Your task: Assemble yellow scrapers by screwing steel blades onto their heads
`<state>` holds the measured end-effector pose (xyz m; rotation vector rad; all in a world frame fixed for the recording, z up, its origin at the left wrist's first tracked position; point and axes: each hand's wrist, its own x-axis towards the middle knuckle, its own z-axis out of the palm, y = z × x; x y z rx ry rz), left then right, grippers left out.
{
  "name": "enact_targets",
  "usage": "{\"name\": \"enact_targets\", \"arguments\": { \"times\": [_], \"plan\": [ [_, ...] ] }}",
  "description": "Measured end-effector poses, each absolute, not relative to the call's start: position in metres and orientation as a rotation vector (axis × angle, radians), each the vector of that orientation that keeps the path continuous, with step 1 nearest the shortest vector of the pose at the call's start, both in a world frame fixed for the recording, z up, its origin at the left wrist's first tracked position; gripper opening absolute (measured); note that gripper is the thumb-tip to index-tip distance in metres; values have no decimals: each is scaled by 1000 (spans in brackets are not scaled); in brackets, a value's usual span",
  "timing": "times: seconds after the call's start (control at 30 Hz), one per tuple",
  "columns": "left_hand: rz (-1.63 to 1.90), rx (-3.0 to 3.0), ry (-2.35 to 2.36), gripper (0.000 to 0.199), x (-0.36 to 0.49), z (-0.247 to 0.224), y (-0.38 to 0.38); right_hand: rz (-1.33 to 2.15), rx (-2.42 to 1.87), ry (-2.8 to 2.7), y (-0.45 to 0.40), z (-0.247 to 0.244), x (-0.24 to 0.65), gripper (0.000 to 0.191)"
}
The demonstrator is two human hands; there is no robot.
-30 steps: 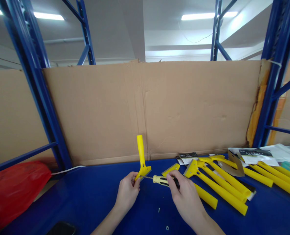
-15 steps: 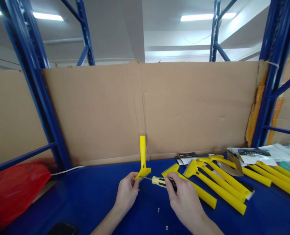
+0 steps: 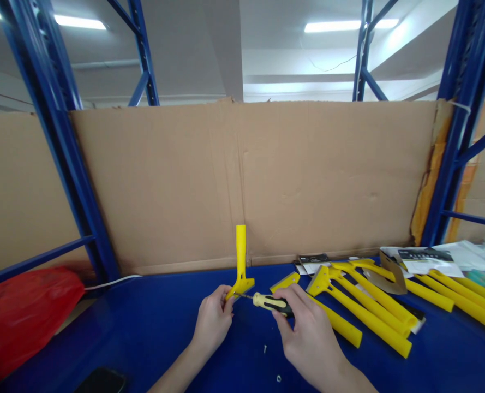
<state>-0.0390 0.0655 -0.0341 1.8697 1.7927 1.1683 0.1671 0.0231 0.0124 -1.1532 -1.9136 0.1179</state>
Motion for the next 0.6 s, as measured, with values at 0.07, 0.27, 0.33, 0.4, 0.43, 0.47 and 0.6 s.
{"name": "enact_targets", "arguments": {
  "times": [0.07,0.27,0.33,0.4,0.43,0.47,0.6],
  "plan": [
    [1175,1898,1785,16,-38,-34,65,100,-1185,-1918,23,11,167,26],
    [1214,1795,1825,15,-40,-34,67,92,-1160,-1962,19,7,162,21],
    [1224,1757,1840,15,-40,-34,68,87,-1097,-1996,17,7,160,30],
    [1227,1763,1836,15,-40,-33,67,139,-1061,-2044,16,7,159,24],
    [1224,1785,1827,15,-40,-33,67,174,-1063,-2057,16,8,158,19],
    [1219,1814,1817,15,-40,-33,66,204,-1074,-2060,15,9,158,16],
    [1189,1894,1807,17,-39,-31,63,310,-1151,-2021,15,12,158,18]
  ]
}}
